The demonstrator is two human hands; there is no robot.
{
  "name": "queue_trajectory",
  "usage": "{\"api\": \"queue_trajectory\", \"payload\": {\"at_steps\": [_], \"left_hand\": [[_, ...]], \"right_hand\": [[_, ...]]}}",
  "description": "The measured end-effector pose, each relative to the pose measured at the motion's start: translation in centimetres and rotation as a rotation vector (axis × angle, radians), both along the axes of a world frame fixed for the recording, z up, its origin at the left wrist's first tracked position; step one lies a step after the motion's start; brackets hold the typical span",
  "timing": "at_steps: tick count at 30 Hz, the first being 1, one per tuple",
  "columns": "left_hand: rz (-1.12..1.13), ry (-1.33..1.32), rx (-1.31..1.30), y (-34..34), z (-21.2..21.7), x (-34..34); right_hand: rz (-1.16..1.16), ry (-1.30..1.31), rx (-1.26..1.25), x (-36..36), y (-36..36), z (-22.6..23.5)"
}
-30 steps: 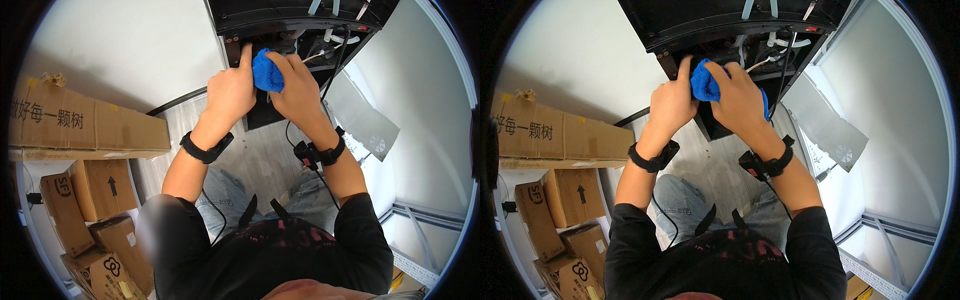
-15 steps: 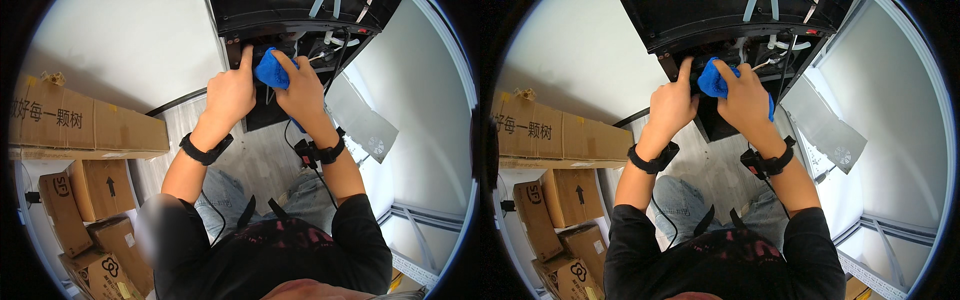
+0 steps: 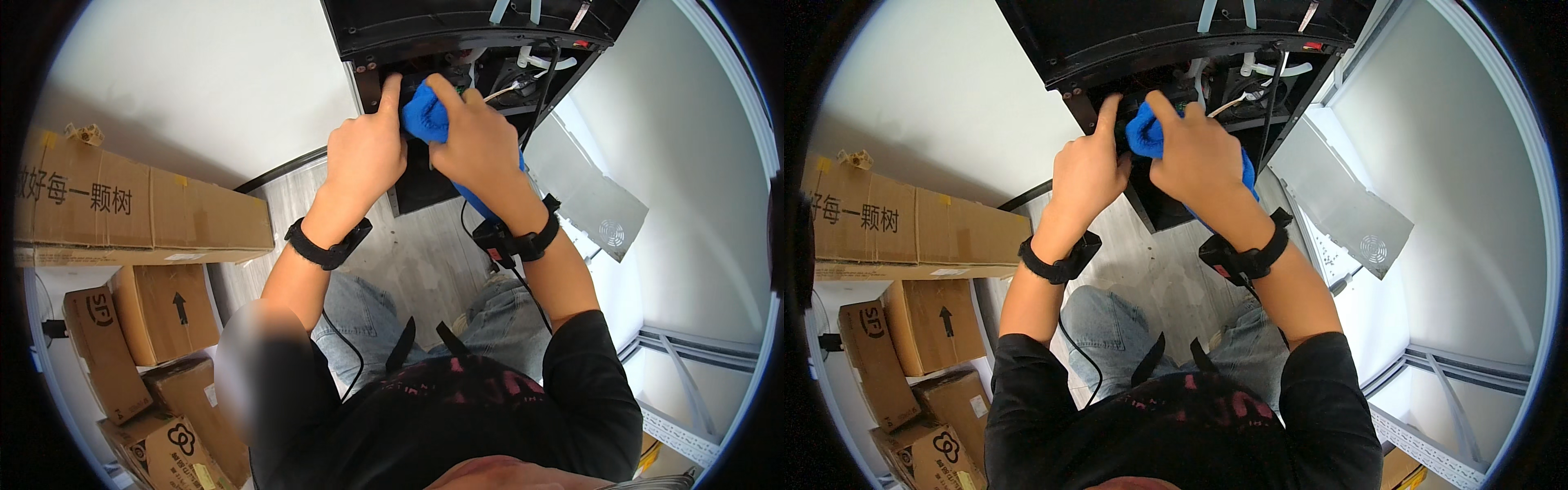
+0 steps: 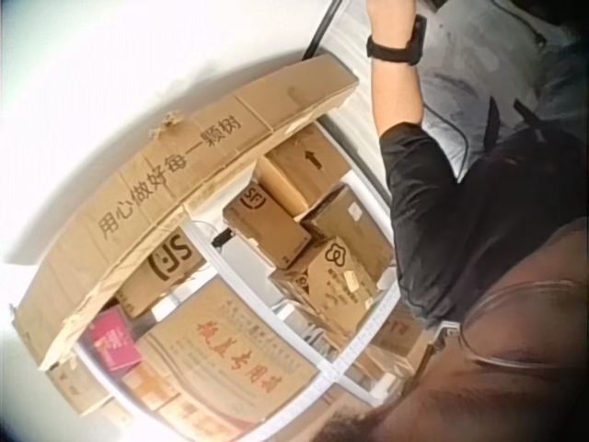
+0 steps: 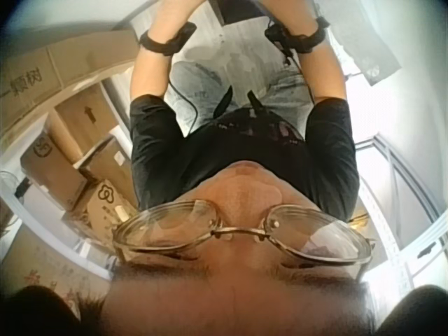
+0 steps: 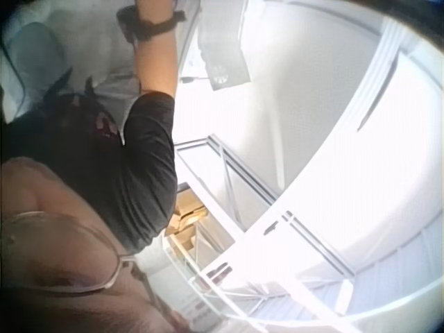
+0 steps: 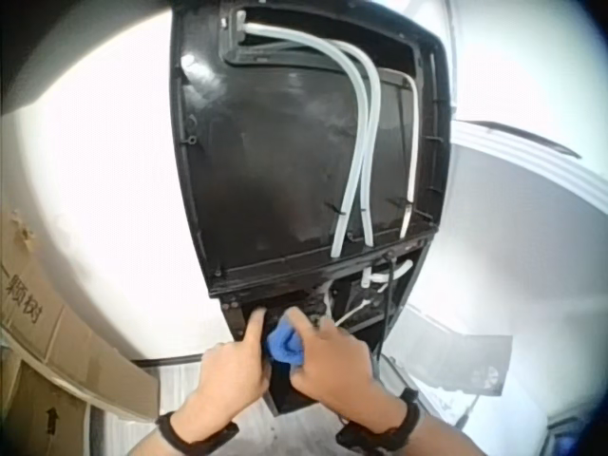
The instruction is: The person uses a screwdriver to remove screws from the back panel of a large appliance. After removing the panel, they use a blue cloth to wipe the interior components.
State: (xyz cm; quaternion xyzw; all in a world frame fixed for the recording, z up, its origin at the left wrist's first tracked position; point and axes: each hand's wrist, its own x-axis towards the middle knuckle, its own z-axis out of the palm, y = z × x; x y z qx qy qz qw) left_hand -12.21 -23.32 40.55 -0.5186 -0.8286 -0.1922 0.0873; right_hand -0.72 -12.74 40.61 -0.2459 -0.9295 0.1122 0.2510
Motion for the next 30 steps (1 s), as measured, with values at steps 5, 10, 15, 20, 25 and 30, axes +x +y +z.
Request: {"api": "queue_trajectory", "payload": {"at_steps": [5, 10, 15, 20, 25, 30], "left_hand": [[0.005, -0.014, 0.013, 0.0, -0.1, -0.1], [-0.017, -0.024, 0.025, -0.1, 0.1, 0.0], [-0.04, -0.066, 0.051, -0.1, 0.2, -0.1], [-0.032, -0.089, 0.035, 0.0, 0.0, -0.2], [-0.025, -0.078, 0.016, -0.1, 0.2, -0.2], [0.015, -0.048, 0.015, -0.1, 0.2, 0.2]], "right_hand": [[-0.065, -0.012, 0.053, -0.1, 0.1, 0.2], [-0.046, 0.06, -0.057, -0.3, -0.1, 0.0], [0.05, 0.155, -0.188, -0.3, 0.9, -0.5], [0.178, 0.184, -0.317, -0.3, 1.6, -0.6], [0.291, 0.25, -0.462, -0.4, 2.2, -0.9], [0.354, 0.278, -0.441, 0.1, 3.0, -1.5]]}}
